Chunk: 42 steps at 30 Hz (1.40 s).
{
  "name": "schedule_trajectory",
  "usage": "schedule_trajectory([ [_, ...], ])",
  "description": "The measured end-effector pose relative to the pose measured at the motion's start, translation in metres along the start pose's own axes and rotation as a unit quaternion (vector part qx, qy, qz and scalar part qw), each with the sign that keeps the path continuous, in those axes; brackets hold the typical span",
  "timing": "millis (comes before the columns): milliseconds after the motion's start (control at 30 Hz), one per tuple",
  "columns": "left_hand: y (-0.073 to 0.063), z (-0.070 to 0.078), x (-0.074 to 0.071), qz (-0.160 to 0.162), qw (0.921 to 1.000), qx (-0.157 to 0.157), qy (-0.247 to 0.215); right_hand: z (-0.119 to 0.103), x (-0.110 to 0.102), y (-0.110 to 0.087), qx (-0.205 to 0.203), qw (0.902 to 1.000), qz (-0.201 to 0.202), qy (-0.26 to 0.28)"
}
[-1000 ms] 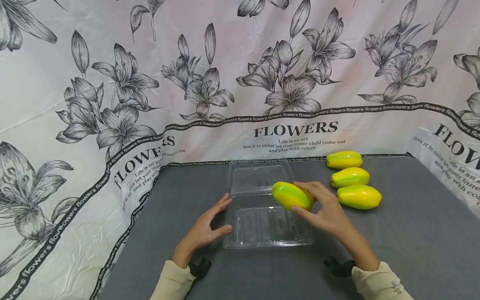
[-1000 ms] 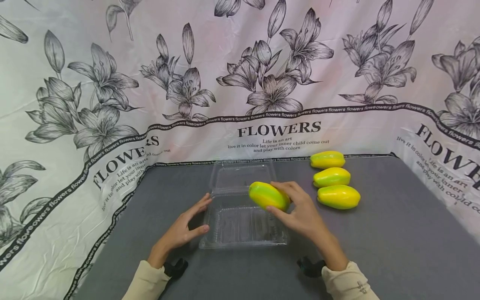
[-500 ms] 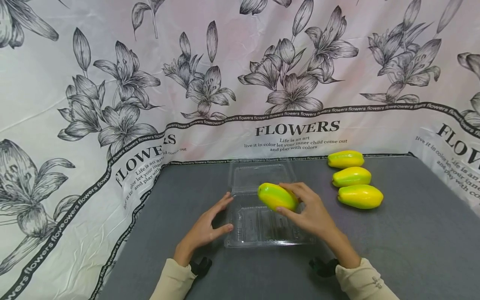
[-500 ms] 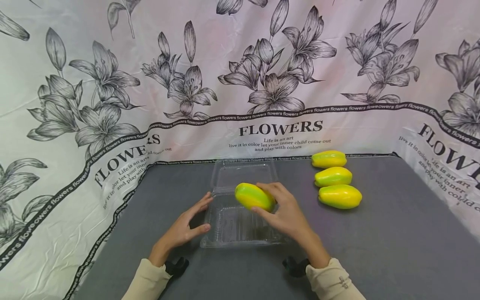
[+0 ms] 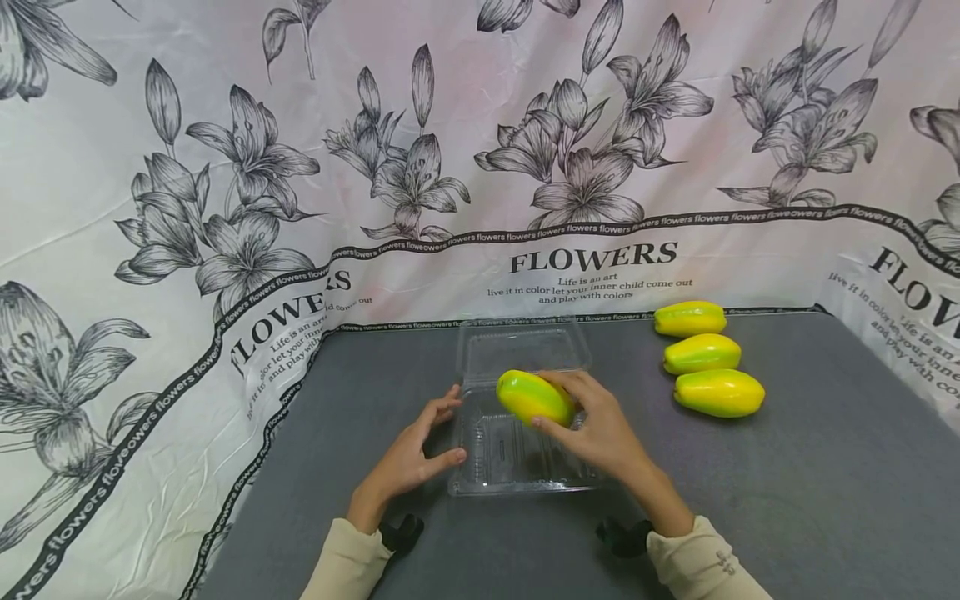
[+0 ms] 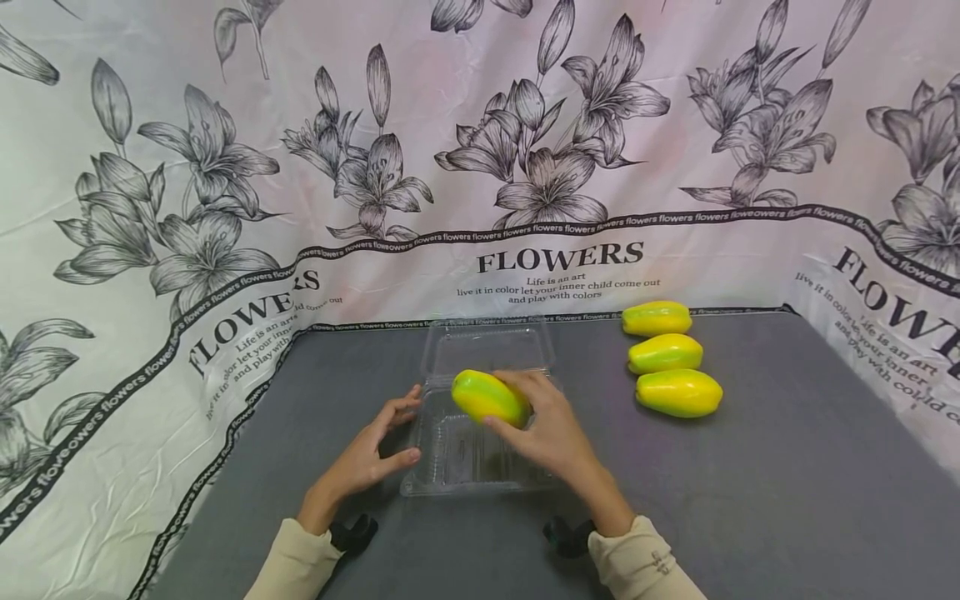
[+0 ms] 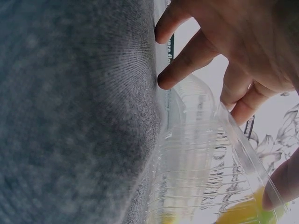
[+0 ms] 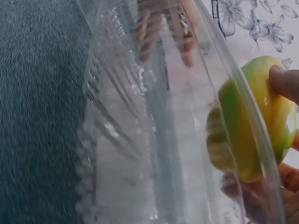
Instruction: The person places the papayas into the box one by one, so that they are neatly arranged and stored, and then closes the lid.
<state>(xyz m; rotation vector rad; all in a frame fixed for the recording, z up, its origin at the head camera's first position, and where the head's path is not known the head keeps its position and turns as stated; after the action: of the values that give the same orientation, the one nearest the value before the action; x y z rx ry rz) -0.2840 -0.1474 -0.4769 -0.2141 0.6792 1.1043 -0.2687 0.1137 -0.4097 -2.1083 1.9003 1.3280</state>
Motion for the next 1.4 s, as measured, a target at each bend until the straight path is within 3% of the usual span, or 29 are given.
schedule_trajectory([
  [633, 0.001, 0.001, 0.000, -0.001, 1.0000, 0.001, -0.008, -0.005, 0.031, 0.009, 0.004, 0.9994, -0.031, -0.014],
  [900, 0.000, 0.001, 0.002, -0.004, 0.9999, 0.000, -0.012, -0.003, 0.045, 0.009, 0.025, 0.9975, -0.037, -0.054],
  [1400, 0.000, 0.002, 0.001, -0.007, 0.9995, 0.026, -0.018, -0.001, 0.059, 0.014, 0.051, 0.9956, -0.061, -0.051],
])
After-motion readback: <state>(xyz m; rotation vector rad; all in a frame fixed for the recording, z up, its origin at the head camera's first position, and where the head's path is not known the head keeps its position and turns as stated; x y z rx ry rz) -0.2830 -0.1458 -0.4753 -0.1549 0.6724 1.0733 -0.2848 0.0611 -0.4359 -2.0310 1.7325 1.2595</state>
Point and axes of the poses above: each hand's wrist, its own y-axis towards the middle knuckle, its own x-axis out of the palm, z = x × y, the point moved 7 cm from there along y, towards the middle knuckle, and after that the axes turned 2 degrees about -x, right-handed, at the moved point
